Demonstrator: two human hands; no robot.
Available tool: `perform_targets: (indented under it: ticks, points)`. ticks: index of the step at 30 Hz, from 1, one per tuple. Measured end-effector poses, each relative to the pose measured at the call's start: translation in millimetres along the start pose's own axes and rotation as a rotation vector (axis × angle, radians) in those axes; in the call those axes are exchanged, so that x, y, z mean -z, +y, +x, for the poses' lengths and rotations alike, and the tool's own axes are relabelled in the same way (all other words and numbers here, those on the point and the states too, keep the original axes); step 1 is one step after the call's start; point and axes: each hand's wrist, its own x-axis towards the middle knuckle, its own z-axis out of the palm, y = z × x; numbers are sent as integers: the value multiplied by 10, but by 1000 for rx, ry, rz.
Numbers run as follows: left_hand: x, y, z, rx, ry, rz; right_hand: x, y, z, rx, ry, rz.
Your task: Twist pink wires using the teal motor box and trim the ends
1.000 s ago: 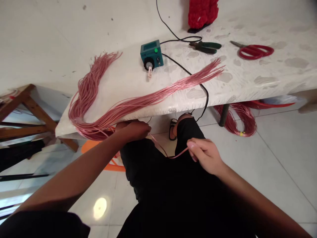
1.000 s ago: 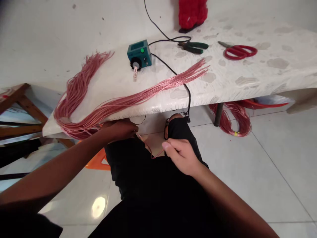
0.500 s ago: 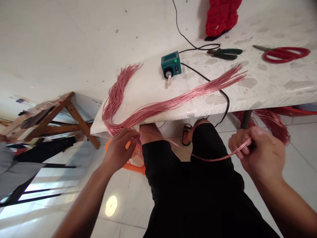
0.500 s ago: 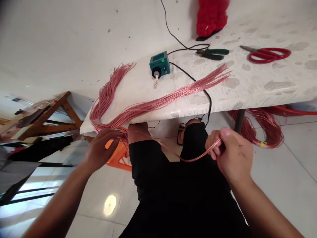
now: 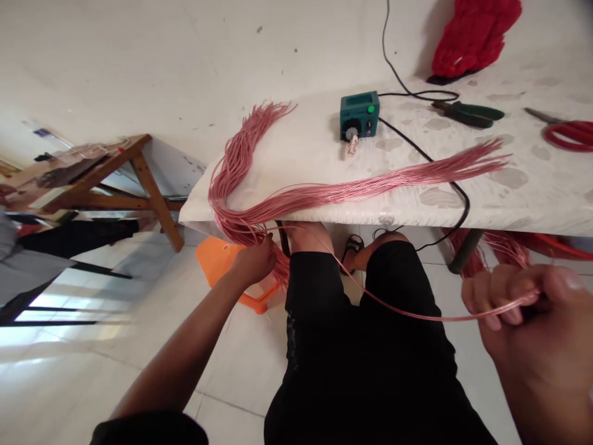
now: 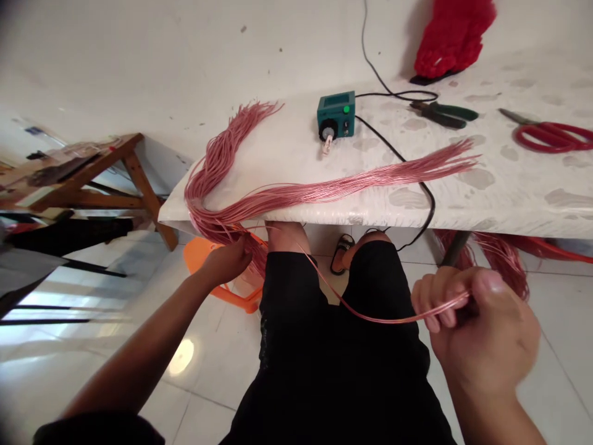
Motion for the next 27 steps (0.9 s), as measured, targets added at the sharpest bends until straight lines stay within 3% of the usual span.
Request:
perform_targets:
  ticks: [8,12,16,18,20,22,24,27]
  points:
    - [-42,-240,-147,156,-36,-8,-51,-82,15,-2,30,-58]
    - [79,-259,-237,89,-4,-96,-104,-132,-20,-7,43,-72]
    - [210,116,-439,-196,164,-211,-151,-182,-54,12,-1,-42]
    - [230,435,-549,-573,314,-293,-180,-242,-66,15,-7,-20]
    - [215,758,-632,-887,296,-368,-211,-326,-76,23,-8,-2]
    - [189,1003,-683,-1064,213,-430,-235,-414,-84,44,-22,11]
    - [186,1113,-715,-1106,83,-457,-246,-481,-92,82,-52,32]
    - [237,1033,-771,-954,-87,-492,-254,-501,-108,123,-108,86]
